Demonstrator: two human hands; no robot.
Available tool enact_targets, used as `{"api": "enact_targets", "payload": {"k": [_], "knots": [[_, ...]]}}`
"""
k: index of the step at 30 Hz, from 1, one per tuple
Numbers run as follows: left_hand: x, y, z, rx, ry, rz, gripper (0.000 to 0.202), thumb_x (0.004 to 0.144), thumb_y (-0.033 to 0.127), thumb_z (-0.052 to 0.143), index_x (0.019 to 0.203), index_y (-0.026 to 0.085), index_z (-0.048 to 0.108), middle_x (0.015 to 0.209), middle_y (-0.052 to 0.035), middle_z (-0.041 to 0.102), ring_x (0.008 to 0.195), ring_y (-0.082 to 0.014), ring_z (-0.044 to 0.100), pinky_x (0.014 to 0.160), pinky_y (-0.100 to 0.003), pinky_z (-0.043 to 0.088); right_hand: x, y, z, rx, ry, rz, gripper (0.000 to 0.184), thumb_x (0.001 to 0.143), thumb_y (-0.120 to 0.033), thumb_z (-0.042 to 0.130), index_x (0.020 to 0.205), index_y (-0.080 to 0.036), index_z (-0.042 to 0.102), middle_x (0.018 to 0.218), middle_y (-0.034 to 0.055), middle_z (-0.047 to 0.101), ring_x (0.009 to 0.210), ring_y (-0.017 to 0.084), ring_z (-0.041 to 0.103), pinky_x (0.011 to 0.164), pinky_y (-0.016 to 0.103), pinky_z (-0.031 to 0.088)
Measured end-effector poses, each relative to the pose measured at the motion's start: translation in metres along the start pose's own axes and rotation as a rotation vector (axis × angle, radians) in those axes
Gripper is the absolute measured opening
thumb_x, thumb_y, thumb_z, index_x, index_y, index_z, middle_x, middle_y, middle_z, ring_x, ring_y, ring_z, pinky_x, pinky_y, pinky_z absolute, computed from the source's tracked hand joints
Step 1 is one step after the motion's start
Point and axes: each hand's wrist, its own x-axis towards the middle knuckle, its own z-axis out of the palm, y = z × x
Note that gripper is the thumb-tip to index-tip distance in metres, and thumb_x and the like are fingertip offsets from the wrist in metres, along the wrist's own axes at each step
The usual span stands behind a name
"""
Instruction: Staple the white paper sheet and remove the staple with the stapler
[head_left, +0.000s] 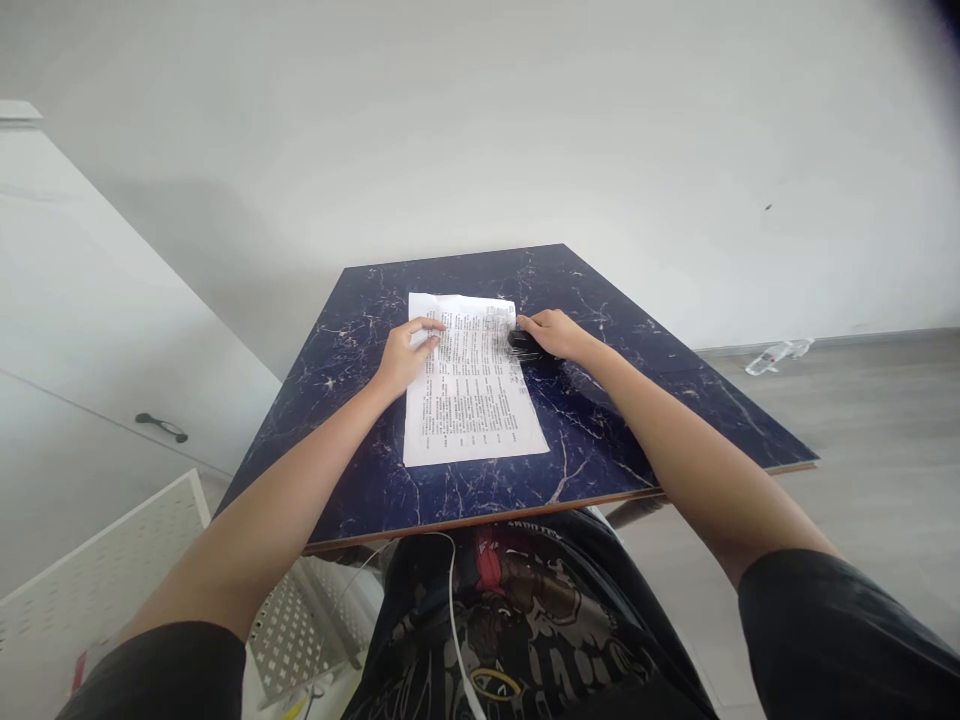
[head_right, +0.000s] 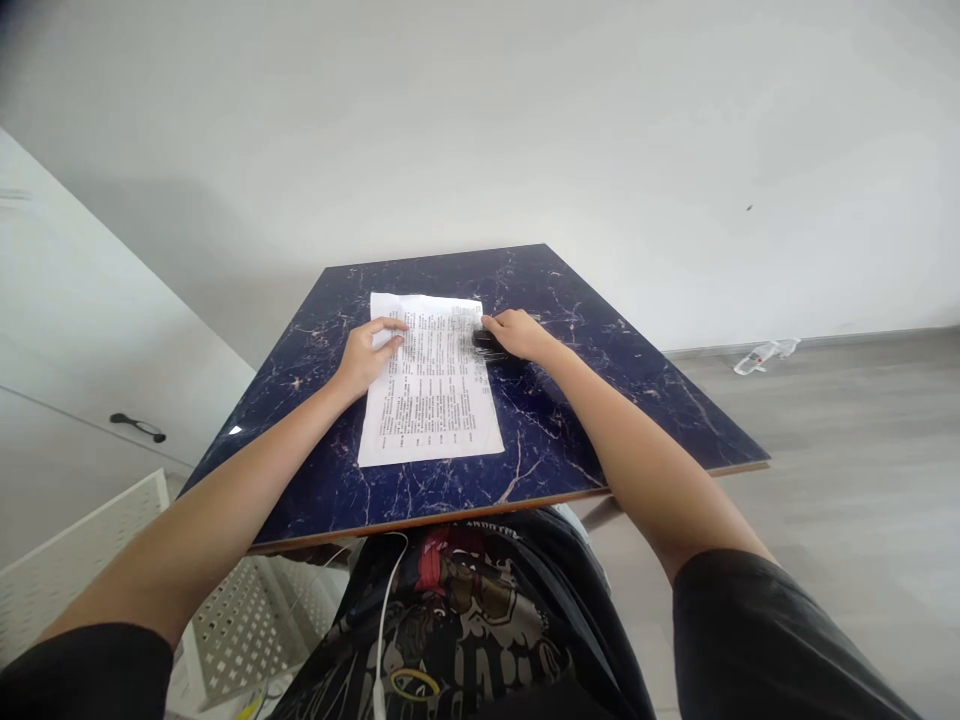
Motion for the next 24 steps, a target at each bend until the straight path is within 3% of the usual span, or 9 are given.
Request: {"api": "enact_targets", "payload": {"k": [11, 16, 24], "knots": [[-0.001, -0.003, 0.003, 0.02, 0.005, -0.052, 0.023, 0.089, 0.01, 0.067, 0.105, 0.021, 0.078, 0.116, -0.0045, 0.08, 0.115, -0.0242, 0.072, 0.114, -0.045, 0.048, -0.001, -0.004, 0.006, -0.012, 0.039, 0.004, 0.052, 0.107, -0.042, 0.039, 0.059, -0.022, 0.042, 0.061, 0.0038, 0.051, 0.061, 0.017, 0.046, 0.066, 0.033, 0.032], [-0.001, -0.005, 0.005, 0.039, -0.003, -0.071, 0.023, 0.088, 0.011, 0.067, 0.106, 0.021, 0.078, 0.116, -0.0045, 0.08, 0.116, -0.0248, 0.072, 0.115, -0.045, 0.048, 0.0, -0.006, 0.01, -0.041, 0.054, -0.058, 0.053, 0.107, -0.043, 0.039, 0.058, -0.022, 0.041, 0.063, 0.0051, 0.052, 0.063, 0.018, 0.048, 0.068, 0.034, 0.034], [-0.001, -0.006, 0.004, 0.051, 0.001, -0.095, 0.022, 0.088, 0.012, 0.068, 0.105, 0.021, 0.079, 0.116, -0.0048, 0.08, 0.116, -0.0257, 0.072, 0.115, -0.047, 0.049, 0.001, -0.013, 0.015, -0.117, 0.065, -0.004, 0.057, 0.108, -0.051, 0.034, 0.065, -0.02, 0.057, 0.067, 0.0092, 0.06, 0.064, 0.021, 0.055, 0.067, 0.035, 0.039]]}}
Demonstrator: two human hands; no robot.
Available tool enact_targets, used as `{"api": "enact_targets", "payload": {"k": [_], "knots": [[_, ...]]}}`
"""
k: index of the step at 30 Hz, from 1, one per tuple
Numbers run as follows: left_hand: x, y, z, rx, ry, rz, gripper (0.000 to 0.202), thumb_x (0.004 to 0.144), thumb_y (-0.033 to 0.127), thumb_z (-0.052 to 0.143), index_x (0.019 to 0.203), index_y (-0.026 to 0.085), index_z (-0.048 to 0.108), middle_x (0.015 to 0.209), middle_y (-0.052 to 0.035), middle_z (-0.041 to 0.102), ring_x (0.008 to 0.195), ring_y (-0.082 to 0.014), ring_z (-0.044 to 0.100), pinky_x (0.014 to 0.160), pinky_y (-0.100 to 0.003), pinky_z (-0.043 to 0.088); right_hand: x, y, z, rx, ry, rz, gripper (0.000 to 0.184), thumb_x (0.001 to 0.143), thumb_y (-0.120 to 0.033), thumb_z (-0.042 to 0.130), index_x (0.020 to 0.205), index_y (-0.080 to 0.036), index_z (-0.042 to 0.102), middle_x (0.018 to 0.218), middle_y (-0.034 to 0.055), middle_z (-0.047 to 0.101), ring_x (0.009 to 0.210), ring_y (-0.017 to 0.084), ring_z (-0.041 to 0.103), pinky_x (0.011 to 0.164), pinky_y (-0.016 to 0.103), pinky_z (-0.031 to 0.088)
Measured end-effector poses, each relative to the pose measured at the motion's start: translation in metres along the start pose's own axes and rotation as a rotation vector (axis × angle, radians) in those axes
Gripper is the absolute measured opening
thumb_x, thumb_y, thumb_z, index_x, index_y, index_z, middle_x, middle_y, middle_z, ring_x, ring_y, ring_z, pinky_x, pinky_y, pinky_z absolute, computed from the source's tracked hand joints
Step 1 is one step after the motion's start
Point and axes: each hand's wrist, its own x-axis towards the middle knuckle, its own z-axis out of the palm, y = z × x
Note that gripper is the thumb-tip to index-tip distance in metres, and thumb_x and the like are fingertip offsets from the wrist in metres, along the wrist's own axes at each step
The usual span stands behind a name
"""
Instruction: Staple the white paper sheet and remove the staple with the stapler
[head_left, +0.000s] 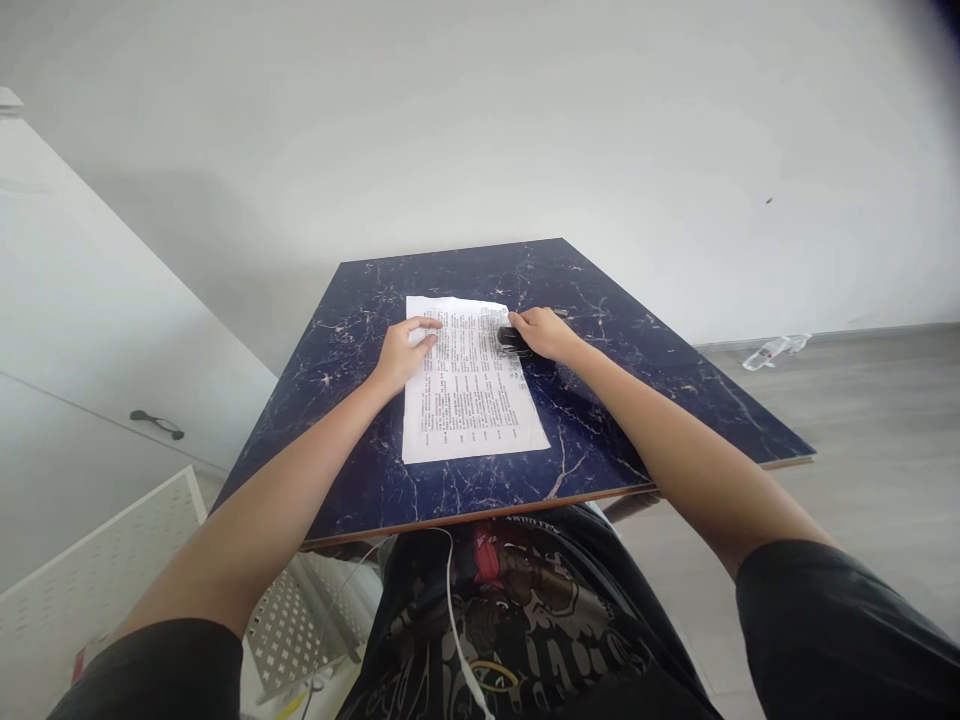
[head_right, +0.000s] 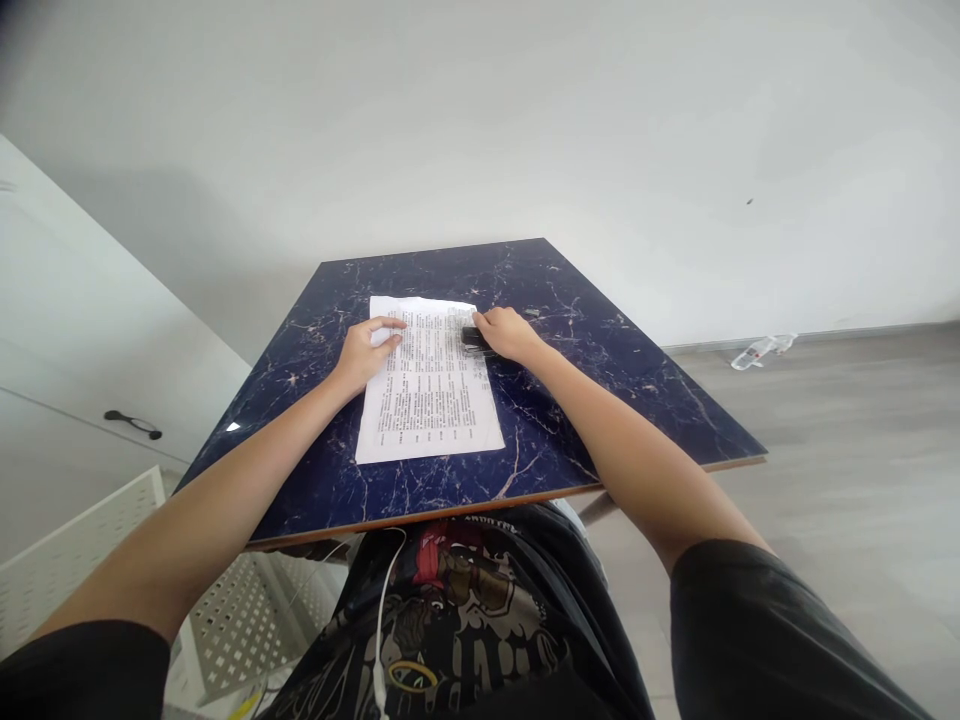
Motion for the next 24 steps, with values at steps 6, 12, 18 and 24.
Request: {"api": "enact_targets", "payload": {"k": [6, 12, 18, 24], "knots": [[0.001, -0.002, 0.001, -0.001, -0.002, -0.011, 0.022, 0.087, 0.012, 0.068, 0.104, 0.021, 0.079, 0.116, -0.0047, 0.08, 0.116, -0.0259, 0.072, 0.115, -0.047, 0.048, -0.002, -0.004, 0.0, -0.038, -0.025, -0.025, 0.061, 0.109, -0.051, 0.029, 0.069, -0.02, 0.063, 0.073, 0.0138, 0.068, 0.075, 0.027, 0.065, 0.075, 0.036, 0.044], [0.001, -0.005, 0.001, -0.018, 0.01, -0.012, 0.022, 0.086, 0.011, 0.069, 0.104, 0.02, 0.079, 0.115, -0.005, 0.08, 0.115, -0.0256, 0.073, 0.115, -0.046, 0.048, -0.005, -0.01, 0.001, -0.166, -0.048, -0.01, 0.062, 0.11, -0.048, 0.025, 0.087, -0.016, 0.073, 0.101, 0.0208, 0.076, 0.097, 0.033, 0.07, 0.087, 0.04, 0.048], [0.0, -0.006, 0.001, -0.009, 0.008, -0.029, 0.023, 0.086, 0.012, 0.069, 0.105, 0.021, 0.079, 0.116, -0.0049, 0.08, 0.115, -0.0261, 0.072, 0.115, -0.048, 0.048, -0.008, -0.016, 0.003, -0.254, -0.062, 0.013, 0.067, 0.11, -0.049, 0.021, 0.1, -0.013, 0.077, 0.11, 0.0228, 0.076, 0.102, 0.036, 0.071, 0.089, 0.043, 0.05], [-0.001, -0.005, 0.002, -0.009, 0.012, -0.04, 0.022, 0.086, 0.012, 0.07, 0.104, 0.022, 0.08, 0.116, -0.005, 0.08, 0.115, -0.0263, 0.072, 0.115, -0.049, 0.048, -0.006, -0.016, 0.005, -0.273, -0.05, 0.025, 0.066, 0.11, -0.046, 0.021, 0.104, -0.013, 0.078, 0.11, 0.0228, 0.076, 0.101, 0.035, 0.071, 0.086, 0.043, 0.051]]}}
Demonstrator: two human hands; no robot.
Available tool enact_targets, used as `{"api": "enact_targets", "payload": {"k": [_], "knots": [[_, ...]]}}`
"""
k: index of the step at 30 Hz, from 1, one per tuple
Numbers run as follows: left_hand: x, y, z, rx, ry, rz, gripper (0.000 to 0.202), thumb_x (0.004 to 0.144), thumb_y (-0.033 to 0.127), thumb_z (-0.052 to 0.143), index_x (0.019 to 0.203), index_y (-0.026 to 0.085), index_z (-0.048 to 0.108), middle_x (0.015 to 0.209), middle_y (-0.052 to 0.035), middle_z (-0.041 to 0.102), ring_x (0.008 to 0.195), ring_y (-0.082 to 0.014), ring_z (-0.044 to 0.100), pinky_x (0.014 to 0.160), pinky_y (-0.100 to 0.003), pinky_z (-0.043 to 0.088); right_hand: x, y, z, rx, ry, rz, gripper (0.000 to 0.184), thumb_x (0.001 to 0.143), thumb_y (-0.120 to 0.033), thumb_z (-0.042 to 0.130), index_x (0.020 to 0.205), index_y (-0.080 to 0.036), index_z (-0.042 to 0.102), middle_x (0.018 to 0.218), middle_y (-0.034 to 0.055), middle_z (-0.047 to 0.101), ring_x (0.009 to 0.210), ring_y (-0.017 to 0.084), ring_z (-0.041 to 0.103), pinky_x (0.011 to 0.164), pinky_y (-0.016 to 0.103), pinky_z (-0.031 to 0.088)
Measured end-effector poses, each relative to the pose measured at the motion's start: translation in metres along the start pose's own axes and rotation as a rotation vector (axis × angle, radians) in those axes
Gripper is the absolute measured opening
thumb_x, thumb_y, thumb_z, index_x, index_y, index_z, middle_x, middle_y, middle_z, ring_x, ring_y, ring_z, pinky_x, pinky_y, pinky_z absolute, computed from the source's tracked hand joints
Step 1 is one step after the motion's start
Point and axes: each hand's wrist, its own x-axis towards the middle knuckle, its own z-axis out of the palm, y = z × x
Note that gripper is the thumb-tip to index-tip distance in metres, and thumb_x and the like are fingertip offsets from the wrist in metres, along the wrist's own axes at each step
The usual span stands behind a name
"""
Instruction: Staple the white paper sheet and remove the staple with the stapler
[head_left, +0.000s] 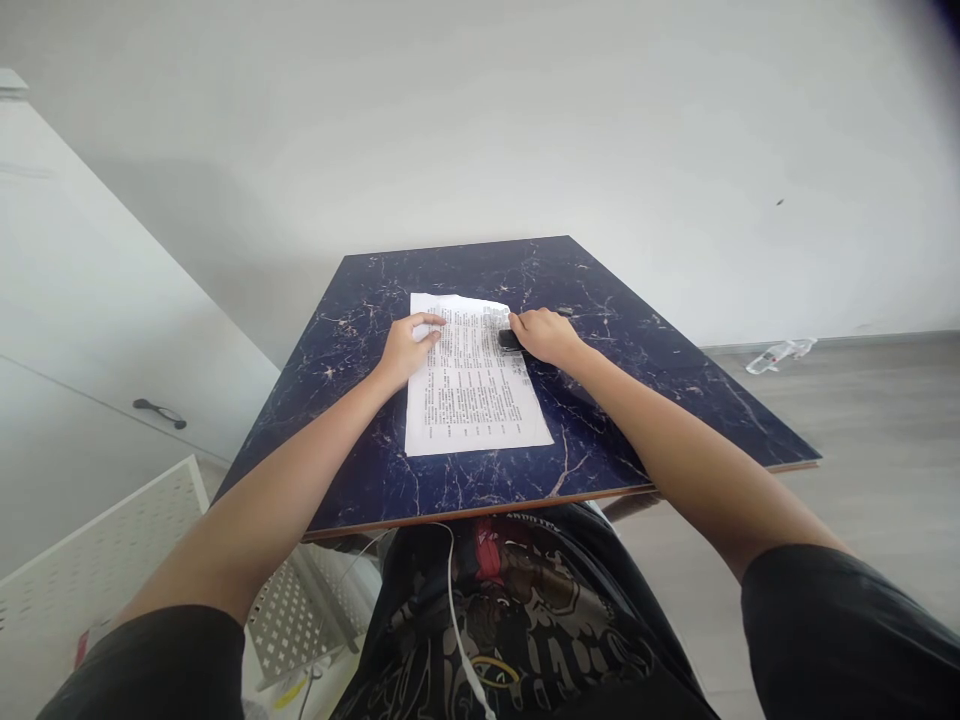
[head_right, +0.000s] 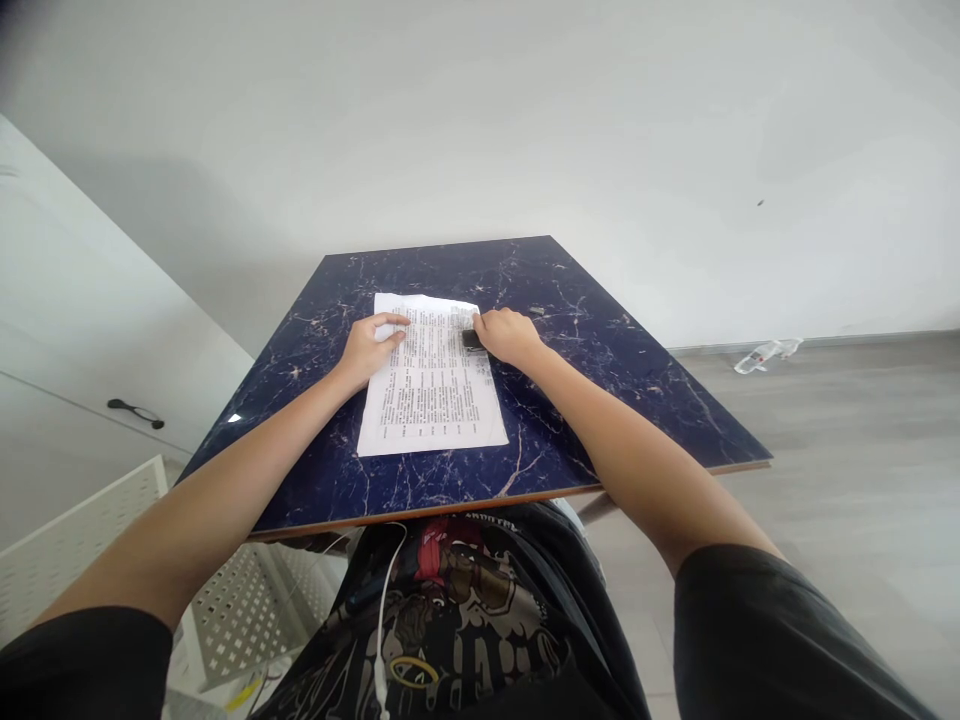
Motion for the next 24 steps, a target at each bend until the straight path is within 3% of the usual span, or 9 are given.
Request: {"api": "enact_targets", "payload": {"k": [4, 13, 20, 24], "knots": [[0.0, 0.001, 0.0, 0.007, -0.001, -0.008, 0.022, 0.086, 0.012, 0.069, 0.103, 0.022, 0.08, 0.115, -0.005, 0.08, 0.115, -0.0268, 0.072, 0.115, -0.049, 0.048, -0.001, -0.001, 0.0, -0.022, 0.013, 0.003, 0.067, 0.11, -0.046, 0.021, 0.103, -0.013, 0.078, 0.106, 0.023, 0.076, 0.098, 0.034, 0.071, 0.085, 0.043, 0.051], [0.0, 0.001, 0.001, 0.017, -0.01, -0.015, 0.022, 0.085, 0.011, 0.069, 0.102, 0.021, 0.079, 0.115, -0.0053, 0.08, 0.114, -0.0265, 0.073, 0.114, -0.047, 0.049, -0.007, -0.01, 0.004, -0.117, 0.02, -0.149, 0.061, 0.11, -0.039, 0.027, 0.094, -0.013, 0.08, 0.101, 0.0235, 0.076, 0.096, 0.037, 0.071, 0.082, 0.047, 0.048], [0.002, -0.006, 0.0, 0.123, -0.049, 0.014, 0.023, 0.085, 0.012, 0.067, 0.101, 0.022, 0.078, 0.114, -0.0054, 0.08, 0.115, -0.028, 0.072, 0.115, -0.049, 0.048, -0.003, 0.002, -0.003, 0.067, 0.048, -0.019, 0.064, 0.111, -0.046, 0.025, 0.098, -0.014, 0.079, 0.104, 0.021, 0.078, 0.105, 0.035, 0.071, 0.092, 0.041, 0.049], [0.004, -0.014, -0.001, 0.255, -0.111, 0.026, 0.023, 0.083, 0.011, 0.069, 0.1, 0.024, 0.079, 0.112, -0.0074, 0.079, 0.111, -0.0317, 0.072, 0.112, -0.052, 0.048, 0.002, 0.011, -0.007, 0.071, 0.07, 0.019, 0.064, 0.111, -0.043, 0.025, 0.102, -0.011, 0.079, 0.109, 0.0248, 0.077, 0.109, 0.037, 0.07, 0.095, 0.042, 0.049]]}}
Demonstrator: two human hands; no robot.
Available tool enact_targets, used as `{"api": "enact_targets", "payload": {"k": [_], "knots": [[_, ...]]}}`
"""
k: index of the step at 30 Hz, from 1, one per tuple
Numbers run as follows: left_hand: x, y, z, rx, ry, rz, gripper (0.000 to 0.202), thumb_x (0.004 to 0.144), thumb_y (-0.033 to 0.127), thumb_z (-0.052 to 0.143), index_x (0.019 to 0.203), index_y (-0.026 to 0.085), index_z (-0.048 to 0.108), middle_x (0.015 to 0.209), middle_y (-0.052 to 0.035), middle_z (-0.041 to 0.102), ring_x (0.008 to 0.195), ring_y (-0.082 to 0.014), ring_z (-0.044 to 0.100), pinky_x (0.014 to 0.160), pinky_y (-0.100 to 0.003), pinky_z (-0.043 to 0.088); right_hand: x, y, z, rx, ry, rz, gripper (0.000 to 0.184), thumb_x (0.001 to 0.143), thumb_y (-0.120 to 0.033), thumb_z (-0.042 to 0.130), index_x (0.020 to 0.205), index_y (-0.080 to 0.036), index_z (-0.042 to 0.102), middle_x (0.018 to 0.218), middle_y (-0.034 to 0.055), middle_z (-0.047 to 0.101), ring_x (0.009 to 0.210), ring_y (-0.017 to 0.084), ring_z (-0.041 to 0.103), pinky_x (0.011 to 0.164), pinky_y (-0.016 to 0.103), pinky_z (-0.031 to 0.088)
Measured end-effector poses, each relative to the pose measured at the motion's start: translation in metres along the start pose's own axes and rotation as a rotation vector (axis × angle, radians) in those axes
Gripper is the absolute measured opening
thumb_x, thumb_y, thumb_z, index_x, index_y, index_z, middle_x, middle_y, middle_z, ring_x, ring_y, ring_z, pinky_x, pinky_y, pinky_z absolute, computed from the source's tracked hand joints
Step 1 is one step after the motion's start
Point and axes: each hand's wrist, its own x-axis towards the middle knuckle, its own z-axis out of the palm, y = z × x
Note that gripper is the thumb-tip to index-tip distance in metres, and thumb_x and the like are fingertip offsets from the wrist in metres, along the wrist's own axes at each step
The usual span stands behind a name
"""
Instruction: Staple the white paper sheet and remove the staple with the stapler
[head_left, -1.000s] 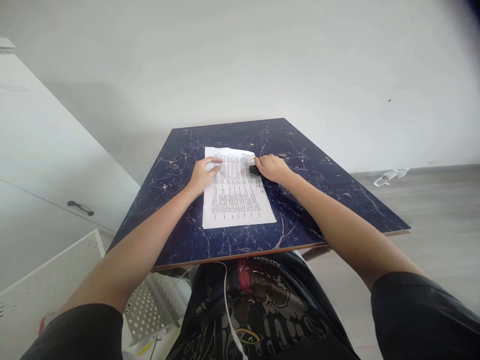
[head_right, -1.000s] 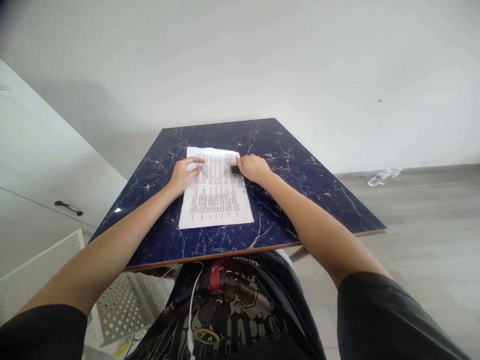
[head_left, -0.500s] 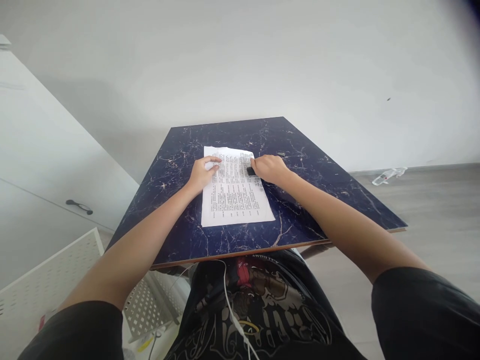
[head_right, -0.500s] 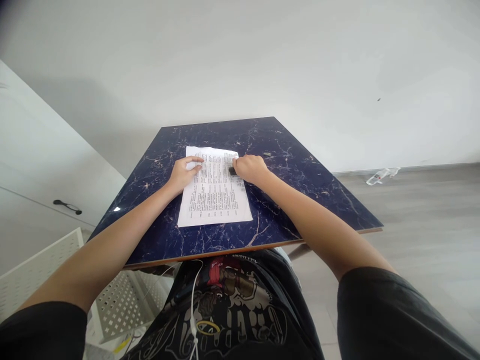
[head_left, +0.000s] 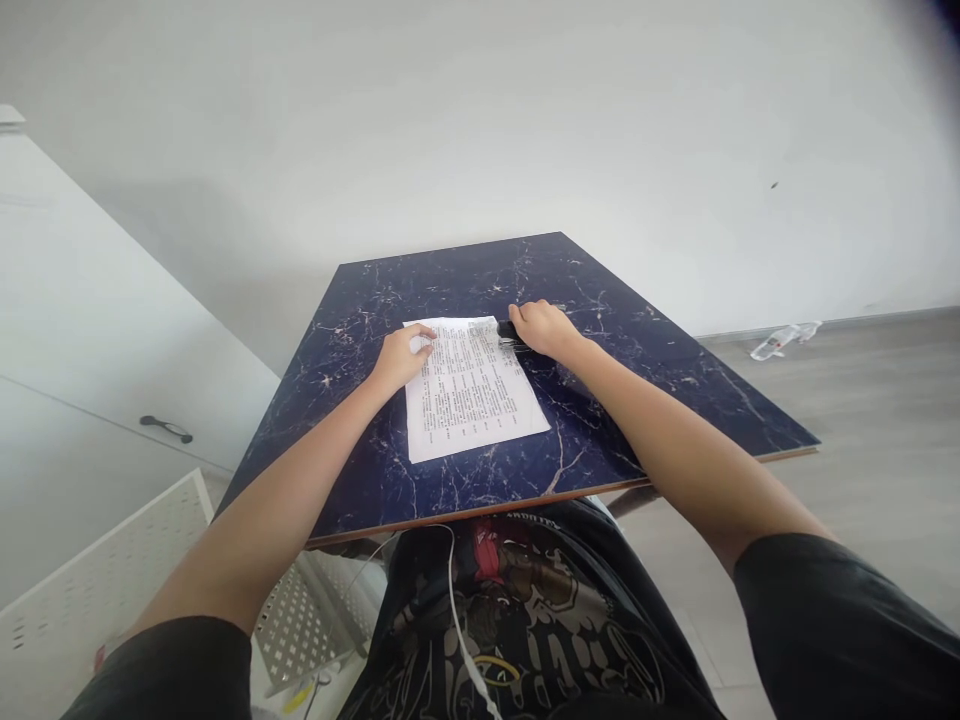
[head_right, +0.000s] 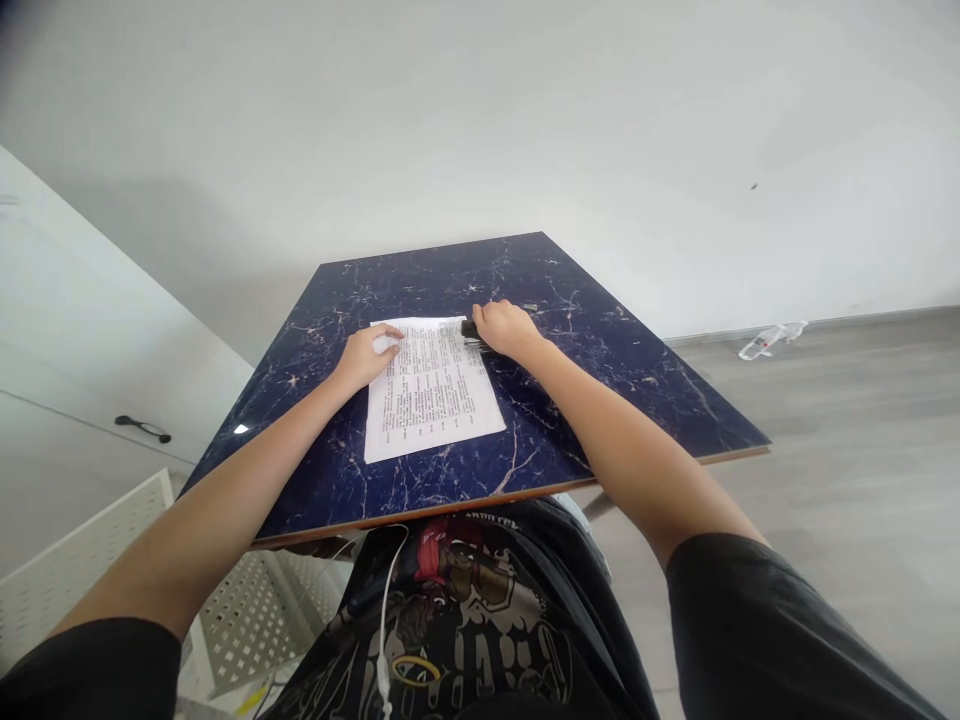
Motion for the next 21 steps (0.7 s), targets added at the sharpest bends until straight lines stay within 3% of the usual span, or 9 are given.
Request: {"api": "enact_targets", "payload": {"k": [5, 7, 10, 12, 15, 17, 21], "knots": [[-0.001, -0.009, 0.006, 0.14, -0.074, 0.029, 0.026, 0.081, 0.016, 0.076, 0.106, 0.024, 0.078, 0.115, -0.014, 0.071, 0.122, -0.0387, 0.063, 0.115, -0.061, 0.043, 0.007, 0.026, -0.006, -0.087, 0.021, 0.048, 0.063, 0.111, -0.045, 0.025, 0.112, -0.01, 0.077, 0.115, 0.0278, 0.075, 0.112, 0.04, 0.069, 0.097, 0.045, 0.048], [-0.002, -0.011, 0.007, 0.149, -0.045, 0.0, 0.034, 0.079, 0.02, 0.08, 0.112, 0.023, 0.077, 0.129, -0.0172, 0.065, 0.135, -0.0434, 0.055, 0.118, -0.064, 0.039, 0.01, 0.04, -0.009, -0.097, 0.017, 0.046, 0.063, 0.111, -0.044, 0.024, 0.111, -0.009, 0.077, 0.116, 0.0288, 0.075, 0.113, 0.041, 0.069, 0.096, 0.045, 0.048], [-0.003, -0.009, 0.004, 0.158, 0.053, -0.052, 0.053, 0.073, 0.024, 0.087, 0.124, 0.022, 0.071, 0.158, -0.0206, 0.045, 0.154, -0.0525, 0.029, 0.123, -0.071, 0.027, 0.015, 0.055, -0.012, -0.034, -0.034, 0.04, 0.066, 0.111, -0.047, 0.023, 0.103, -0.01, 0.077, 0.115, 0.0283, 0.075, 0.113, 0.039, 0.07, 0.095, 0.042, 0.048], [-0.003, -0.002, 0.0, 0.177, 0.083, -0.019, 0.052, 0.079, 0.026, 0.084, 0.128, 0.021, 0.069, 0.167, -0.0199, 0.037, 0.158, -0.0515, 0.019, 0.125, -0.072, 0.022, 0.018, 0.06, -0.012, 0.008, -0.064, 0.033, 0.068, 0.111, -0.051, 0.023, 0.098, -0.012, 0.077, 0.116, 0.0271, 0.076, 0.114, 0.039, 0.07, 0.094, 0.04, 0.048], [-0.003, 0.014, 0.0, 0.172, -0.078, 0.181, 0.034, 0.097, 0.032, 0.063, 0.128, 0.021, 0.071, 0.161, -0.016, 0.049, 0.156, -0.0387, 0.034, 0.129, -0.061, 0.024, 0.02, 0.061, -0.01, 0.027, -0.069, 0.043, 0.069, 0.11, -0.055, 0.022, 0.097, -0.014, 0.076, 0.117, 0.0254, 0.076, 0.116, 0.038, 0.07, 0.093, 0.039, 0.048], [-0.006, 0.024, 0.005, 0.156, -0.265, 0.284, 0.042, 0.105, 0.039, 0.048, 0.138, 0.021, 0.067, 0.16, -0.0127, 0.052, 0.154, -0.0318, 0.041, 0.13, -0.054, 0.027, 0.021, 0.059, -0.008, 0.034, -0.072, 0.051, 0.07, 0.11, -0.057, 0.021, 0.097, -0.015, 0.076, 0.117, 0.0242, 0.077, 0.116, 0.037, 0.07, 0.093, 0.038, 0.048], [-0.012, 0.034, 0.017, 0.206, -0.561, 0.361, 0.057, 0.109, 0.054, 0.032, 0.161, 0.033, 0.044, 0.174, -0.0019, 0.03, 0.162, -0.0289, 0.024, 0.132, -0.054, 0.016, 0.021, 0.058, -0.007, 0.047, -0.071, 0.034, 0.071, 0.11, -0.059, 0.021, 0.097, -0.015, 0.075, 0.117, 0.0238, 0.077, 0.117, 0.037, 0.07, 0.094, 0.038, 0.049]]}}
